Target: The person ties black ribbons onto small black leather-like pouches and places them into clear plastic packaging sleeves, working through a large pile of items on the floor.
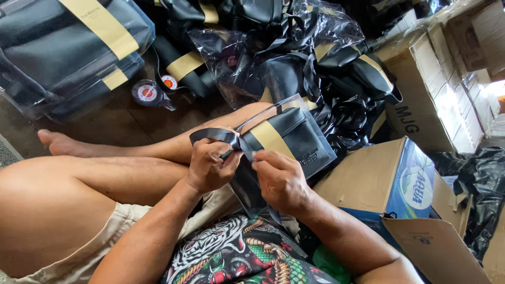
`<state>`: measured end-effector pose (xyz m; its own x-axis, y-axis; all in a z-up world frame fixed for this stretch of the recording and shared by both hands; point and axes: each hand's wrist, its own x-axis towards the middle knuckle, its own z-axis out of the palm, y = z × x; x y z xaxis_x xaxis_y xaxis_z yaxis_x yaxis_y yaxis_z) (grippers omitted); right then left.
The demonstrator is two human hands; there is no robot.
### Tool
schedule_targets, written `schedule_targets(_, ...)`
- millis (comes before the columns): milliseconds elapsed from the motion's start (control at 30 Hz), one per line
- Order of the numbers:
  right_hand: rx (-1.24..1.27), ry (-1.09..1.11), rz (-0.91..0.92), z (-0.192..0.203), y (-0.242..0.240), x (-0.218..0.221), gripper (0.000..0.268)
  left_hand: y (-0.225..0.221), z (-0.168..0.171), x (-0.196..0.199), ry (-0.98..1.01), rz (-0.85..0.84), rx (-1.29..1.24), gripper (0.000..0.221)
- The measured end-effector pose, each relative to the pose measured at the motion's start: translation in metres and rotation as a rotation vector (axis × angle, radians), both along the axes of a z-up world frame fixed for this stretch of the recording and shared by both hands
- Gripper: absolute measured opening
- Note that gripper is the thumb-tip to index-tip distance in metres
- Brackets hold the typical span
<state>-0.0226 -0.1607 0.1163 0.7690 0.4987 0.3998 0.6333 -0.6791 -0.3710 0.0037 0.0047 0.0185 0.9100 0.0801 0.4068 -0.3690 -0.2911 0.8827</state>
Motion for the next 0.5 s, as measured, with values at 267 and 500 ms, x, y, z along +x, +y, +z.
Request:
schedule_targets(267, -0.072, -0.033, 0.146, 0.015, 0.003, 0.002, 0.026, 0.01, 0.035, 0.0, 0.039, -0.017, 0.0, 0.015)
schedule_targets(500, -0.334, -0.108, 0.198, 0.006, -0.005, -0.001, 0.022, 0.006, 0.012, 0.003, -0.008, -0.07, -0.011, 0.013)
